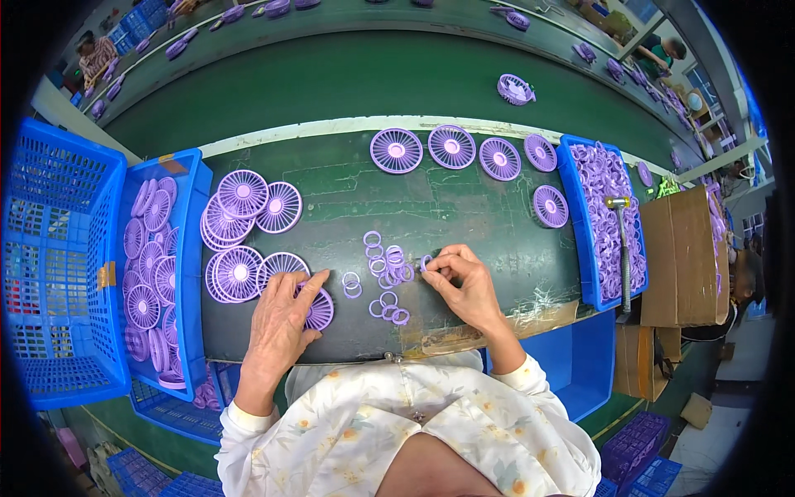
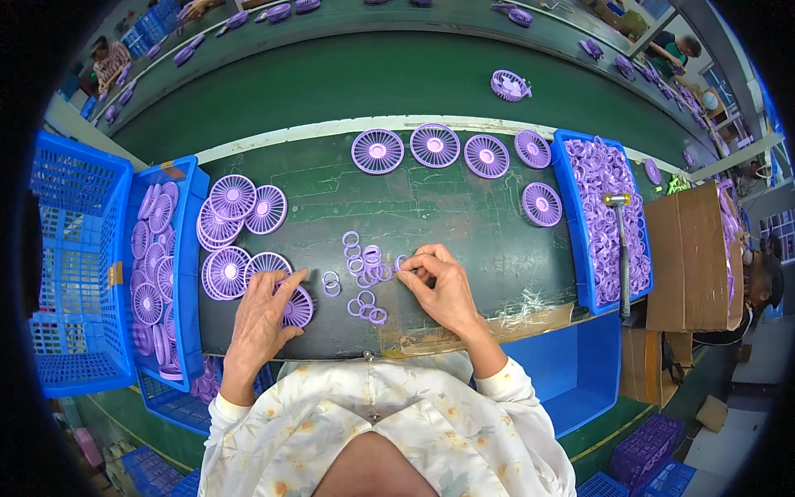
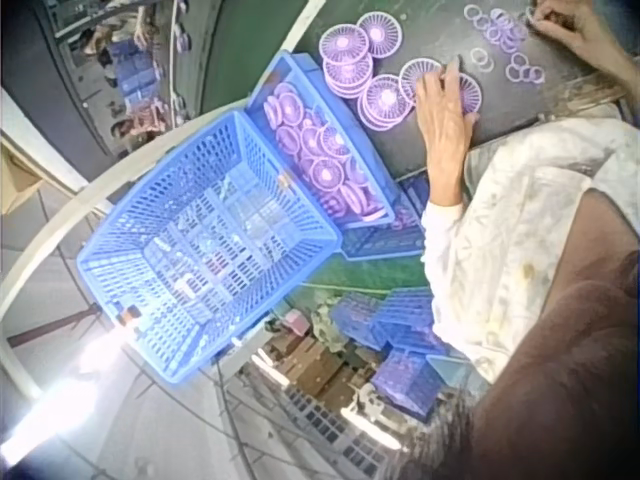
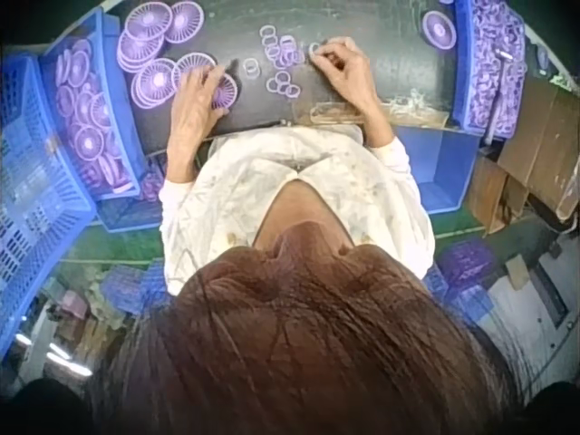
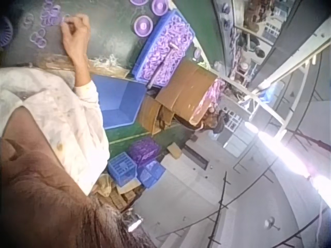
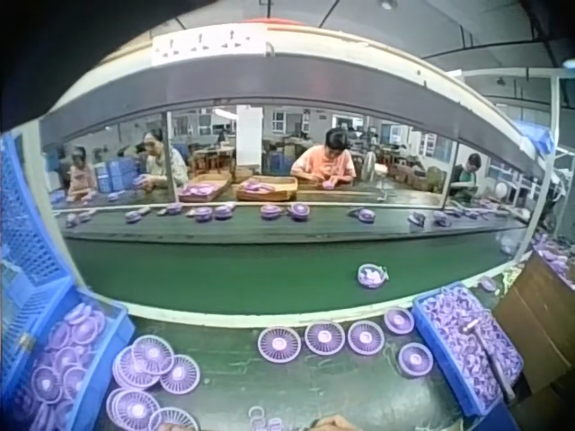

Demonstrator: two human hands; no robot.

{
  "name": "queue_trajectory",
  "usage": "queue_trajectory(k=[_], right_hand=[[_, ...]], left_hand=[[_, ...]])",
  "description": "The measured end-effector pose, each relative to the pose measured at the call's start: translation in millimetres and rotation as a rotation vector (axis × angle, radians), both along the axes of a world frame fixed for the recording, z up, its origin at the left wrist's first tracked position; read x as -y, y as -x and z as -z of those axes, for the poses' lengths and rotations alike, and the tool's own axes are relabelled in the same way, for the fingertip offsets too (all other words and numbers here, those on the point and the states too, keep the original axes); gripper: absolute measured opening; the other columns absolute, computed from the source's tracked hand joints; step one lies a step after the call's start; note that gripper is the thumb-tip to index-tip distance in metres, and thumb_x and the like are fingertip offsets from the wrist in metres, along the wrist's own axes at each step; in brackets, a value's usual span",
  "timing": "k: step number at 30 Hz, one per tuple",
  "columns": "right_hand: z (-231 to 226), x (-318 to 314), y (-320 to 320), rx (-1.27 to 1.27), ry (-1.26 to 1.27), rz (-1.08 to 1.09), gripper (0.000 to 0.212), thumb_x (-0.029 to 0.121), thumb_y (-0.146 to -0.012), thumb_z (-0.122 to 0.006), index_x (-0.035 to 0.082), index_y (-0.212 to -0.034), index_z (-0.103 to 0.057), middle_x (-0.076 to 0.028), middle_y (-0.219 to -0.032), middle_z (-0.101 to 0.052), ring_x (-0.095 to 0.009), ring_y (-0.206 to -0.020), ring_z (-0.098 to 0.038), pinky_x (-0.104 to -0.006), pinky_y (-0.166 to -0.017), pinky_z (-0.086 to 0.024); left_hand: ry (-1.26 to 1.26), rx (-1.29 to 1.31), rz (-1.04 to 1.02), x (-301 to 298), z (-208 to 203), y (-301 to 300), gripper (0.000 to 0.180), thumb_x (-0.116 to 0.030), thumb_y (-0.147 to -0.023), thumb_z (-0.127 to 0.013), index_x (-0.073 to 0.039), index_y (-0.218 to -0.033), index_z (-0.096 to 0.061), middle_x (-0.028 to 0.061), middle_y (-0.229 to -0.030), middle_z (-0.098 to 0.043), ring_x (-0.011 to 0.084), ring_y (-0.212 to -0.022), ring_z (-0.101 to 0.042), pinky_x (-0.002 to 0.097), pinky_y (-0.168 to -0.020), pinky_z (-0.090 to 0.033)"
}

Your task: The person takes plastic rings and fan covers from the work table, attaches a ring to the center of each fan cover by hand, and sets the assembled fan covers onto the table.

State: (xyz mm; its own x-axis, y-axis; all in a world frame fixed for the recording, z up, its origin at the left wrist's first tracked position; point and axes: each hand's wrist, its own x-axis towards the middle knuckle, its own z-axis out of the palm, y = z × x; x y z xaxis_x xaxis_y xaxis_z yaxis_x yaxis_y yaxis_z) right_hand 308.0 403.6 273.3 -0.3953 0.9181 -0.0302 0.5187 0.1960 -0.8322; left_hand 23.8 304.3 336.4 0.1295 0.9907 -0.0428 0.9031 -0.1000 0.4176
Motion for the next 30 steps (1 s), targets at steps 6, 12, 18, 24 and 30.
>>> queue_trajectory(k=[6,12,18,24,30], right_hand=[[-3,15,2,-0.741,0.439,0.055,0.005,0.002,-0.092,-0.068,0.002,-0.097,-0.067,-0.003,-0.118,-0.058,-0.005,-0.098,-0.057,-0.025,-0.086,-0.05],[-19,23,21,-0.95,0.512,-0.001,0.021,0.006,-0.094,-0.067,0.005,-0.114,-0.06,-0.003,-0.118,-0.061,-0.008,-0.095,-0.059,-0.0247,-0.084,-0.048],[-16,25,24,-1.009,0.651,-0.042,0.033,0.01,-0.096,-0.064,0.005,-0.128,-0.057,-0.004,-0.115,-0.065,-0.011,-0.097,-0.062,-0.0261,-0.086,-0.05],[-19,27,28,-0.91,0.573,-0.043,0.027,0.004,-0.095,-0.064,0.002,-0.122,-0.061,-0.005,-0.111,-0.067,-0.011,-0.099,-0.063,-0.0277,-0.088,-0.053],[-30,25,41,-0.638,0.126,-0.055,0.026,0.001,-0.089,-0.07,0.001,-0.115,-0.066,-0.01,-0.113,-0.064,-0.012,-0.09,-0.066,-0.0251,-0.08,-0.056]], left_hand=[[0.085,0.267,-0.129,-6,-2,2,0.042,-0.009,-0.072,-0.081,-0.003,-0.11,-0.063,0.0156,-0.097,-0.062,0.0359,-0.084,-0.063,0.0406,-0.075,-0.051],[0.096,1.033,-0.362,-18,20,-15,0.013,-0.013,-0.092,-0.071,-0.003,-0.093,-0.064,0.001,-0.083,-0.068,0.0052,-0.075,-0.06,0.0238,-0.066,-0.049],[0.073,1.466,-0.429,-29,39,-49,0.013,-0.013,-0.098,-0.064,-0.002,-0.104,-0.062,0.001,-0.092,-0.068,0.0048,-0.079,-0.063,0.0205,-0.071,-0.053],[0.162,1.61,-0.523,-31,45,-56,0.026,-0.024,-0.104,-0.055,-0.001,-0.113,-0.063,0.0035,-0.097,-0.07,0.0084,-0.08,-0.068,0.0223,-0.07,-0.057],[0.2,1.613,-0.534,-28,48,-57,0.024,-0.02,-0.103,-0.055,0.0,-0.113,-0.062,0.0065,-0.099,-0.069,0.0131,-0.083,-0.07,0.0276,-0.074,-0.06]])
